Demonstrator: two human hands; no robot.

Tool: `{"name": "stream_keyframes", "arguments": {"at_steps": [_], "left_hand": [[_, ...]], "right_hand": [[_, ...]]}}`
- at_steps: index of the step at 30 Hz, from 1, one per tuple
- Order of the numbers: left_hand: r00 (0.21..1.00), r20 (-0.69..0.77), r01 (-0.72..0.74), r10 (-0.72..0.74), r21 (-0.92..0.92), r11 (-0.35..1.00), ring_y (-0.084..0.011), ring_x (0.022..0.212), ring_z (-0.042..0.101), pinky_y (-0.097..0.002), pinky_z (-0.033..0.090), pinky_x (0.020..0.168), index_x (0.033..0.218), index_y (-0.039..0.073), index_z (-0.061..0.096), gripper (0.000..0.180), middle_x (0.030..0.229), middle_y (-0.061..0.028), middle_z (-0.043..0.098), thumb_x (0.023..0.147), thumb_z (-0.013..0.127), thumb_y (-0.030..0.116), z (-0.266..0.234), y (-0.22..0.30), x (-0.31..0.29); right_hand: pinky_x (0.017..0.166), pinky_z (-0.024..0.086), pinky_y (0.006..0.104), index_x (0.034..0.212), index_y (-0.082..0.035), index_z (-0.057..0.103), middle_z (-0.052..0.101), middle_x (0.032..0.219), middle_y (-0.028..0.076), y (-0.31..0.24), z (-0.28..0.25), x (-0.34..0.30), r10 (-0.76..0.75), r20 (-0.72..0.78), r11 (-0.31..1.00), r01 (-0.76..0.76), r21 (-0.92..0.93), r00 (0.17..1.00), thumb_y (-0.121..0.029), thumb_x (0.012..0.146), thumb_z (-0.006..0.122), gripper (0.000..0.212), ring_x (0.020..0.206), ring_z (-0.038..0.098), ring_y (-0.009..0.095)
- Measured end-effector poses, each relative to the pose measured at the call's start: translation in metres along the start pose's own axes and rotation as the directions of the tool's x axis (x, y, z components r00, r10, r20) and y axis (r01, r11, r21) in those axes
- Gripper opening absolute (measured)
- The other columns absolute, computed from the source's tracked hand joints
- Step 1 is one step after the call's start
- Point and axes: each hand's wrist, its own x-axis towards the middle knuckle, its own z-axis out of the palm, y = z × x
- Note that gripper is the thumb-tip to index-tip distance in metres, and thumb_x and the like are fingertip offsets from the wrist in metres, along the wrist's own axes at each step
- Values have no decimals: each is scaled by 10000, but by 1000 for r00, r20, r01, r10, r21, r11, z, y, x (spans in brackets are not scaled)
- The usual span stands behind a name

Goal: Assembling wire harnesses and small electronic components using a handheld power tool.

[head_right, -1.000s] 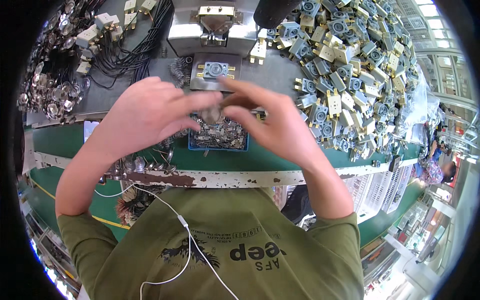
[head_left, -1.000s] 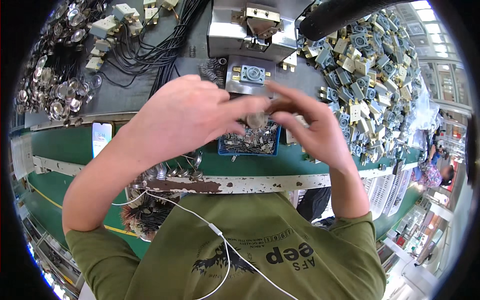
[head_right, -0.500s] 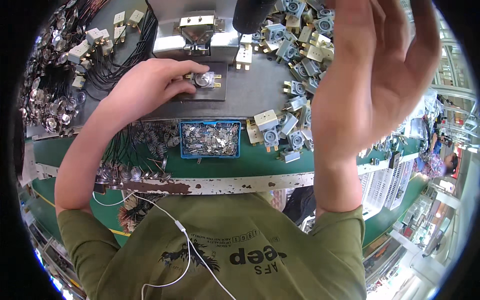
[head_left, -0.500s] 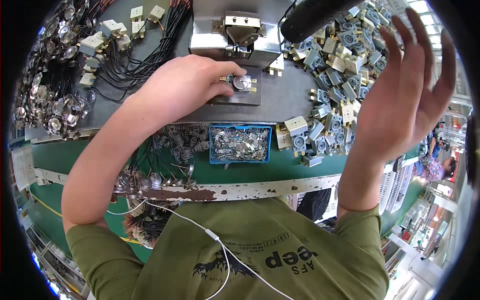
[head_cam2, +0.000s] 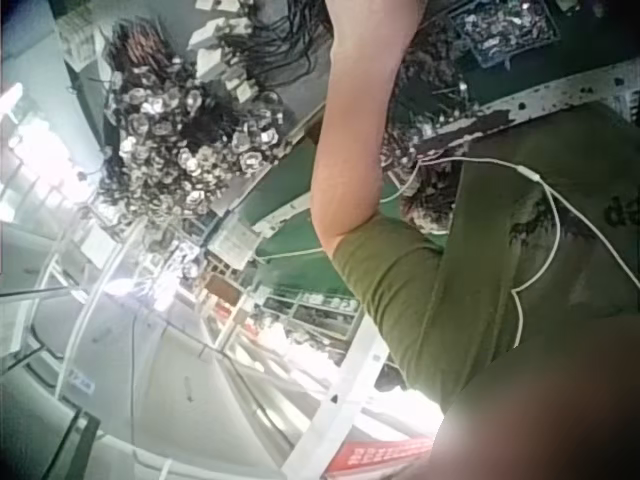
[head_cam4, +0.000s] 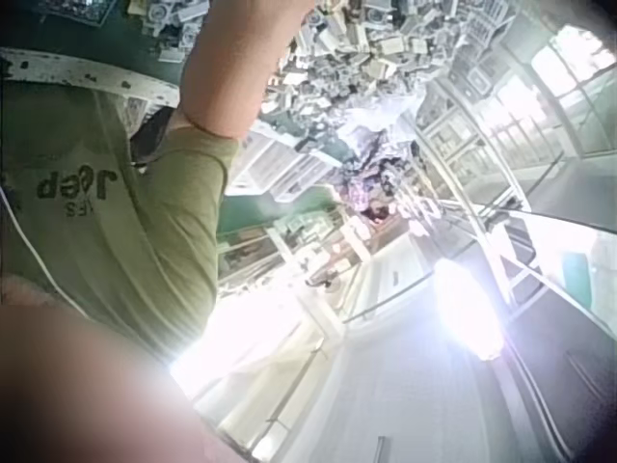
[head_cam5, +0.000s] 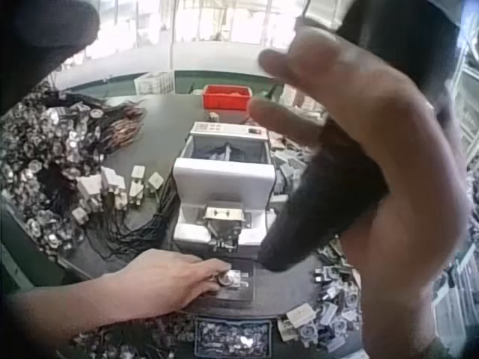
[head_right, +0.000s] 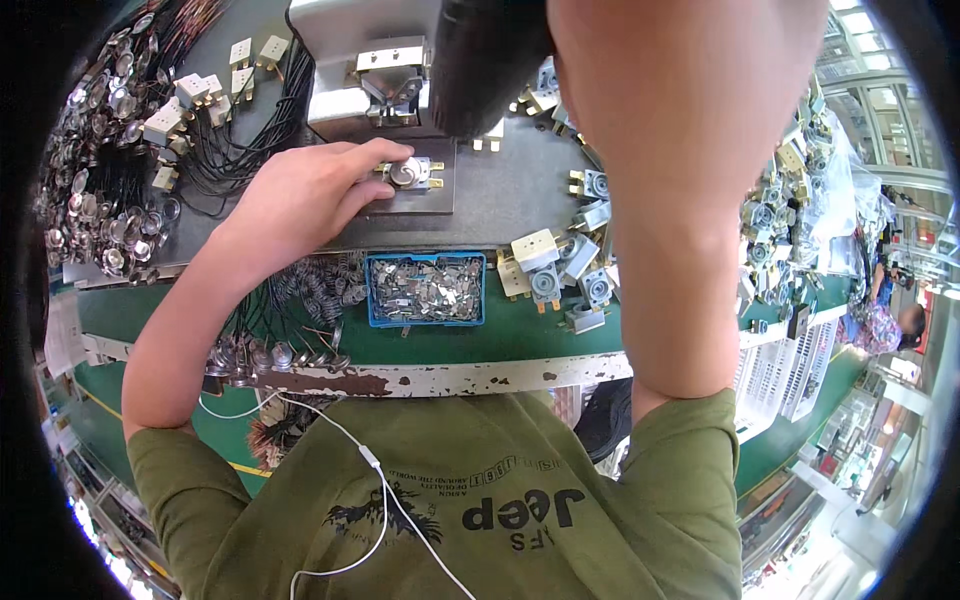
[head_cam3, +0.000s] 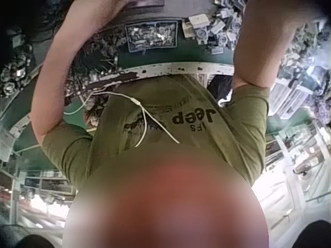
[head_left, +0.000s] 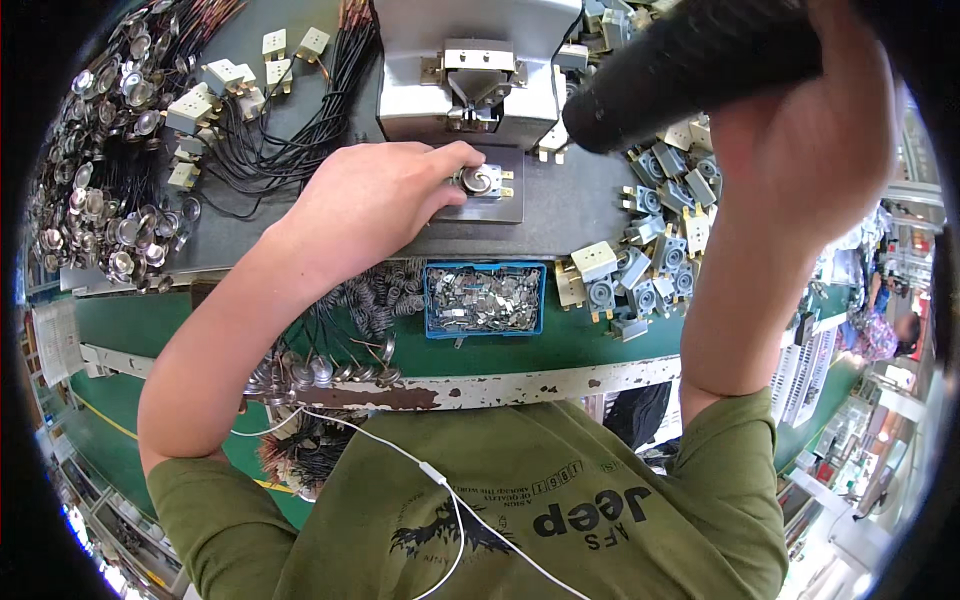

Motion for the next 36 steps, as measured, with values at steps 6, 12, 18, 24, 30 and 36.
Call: {"name": "stream_keyframes", "arguments": {"at_steps": [6,12,18,24,30,36], "left_hand": [[999,-35,-33,33,8,999,-300,864,715,-433,574,712,1218,138,631,285,903,-89,720,973,655,281,2,-3,-3],[1000,26,-2,2,13,1000,-309,874,717,-443,574,707,1198,122,620,273,888,-85,715,973,645,274,1,0,-1],[999,30,13,-13,0,1000,-316,889,720,-456,575,720,1199,118,620,270,901,-93,714,975,636,268,0,0,-2],[998,60,29,-29,-5,1000,-327,874,704,-453,563,725,1291,164,618,357,899,-102,704,965,659,303,1,-2,-1],[997,73,34,-34,7,999,-328,872,705,-455,564,723,1297,166,613,361,901,-105,705,966,656,305,1,0,-1],[998,63,21,-23,24,999,-326,871,707,-453,566,720,1302,165,611,370,908,-105,706,964,657,309,2,-2,-1]], "right_hand": [[560,514,274,1113,9,619,680,797,61,-12,10,-4,-17,-47,989,23,146,999,-214,933,792,335,600,629,129],[484,469,266,1003,3,627,675,778,67,-12,41,-10,-42,-215,954,103,281,976,-150,934,788,232,509,588,131],[501,480,271,1062,6,592,672,792,75,-24,51,-19,108,-202,977,-65,205,973,-63,923,782,246,540,604,135],[517,509,266,1066,-2,583,681,834,85,-24,53,-20,136,-192,976,-99,193,972,-39,923,772,239,570,623,134],[516,520,253,1118,-10,526,690,854,90,-30,57,-22,145,-134,978,-122,169,980,1,912,764,315,592,639,130],[534,533,255,1188,-26,497,703,894,83,-24,61,-17,177,-110,970,-154,190,978,37,885,768,411,625,654,123]]}}
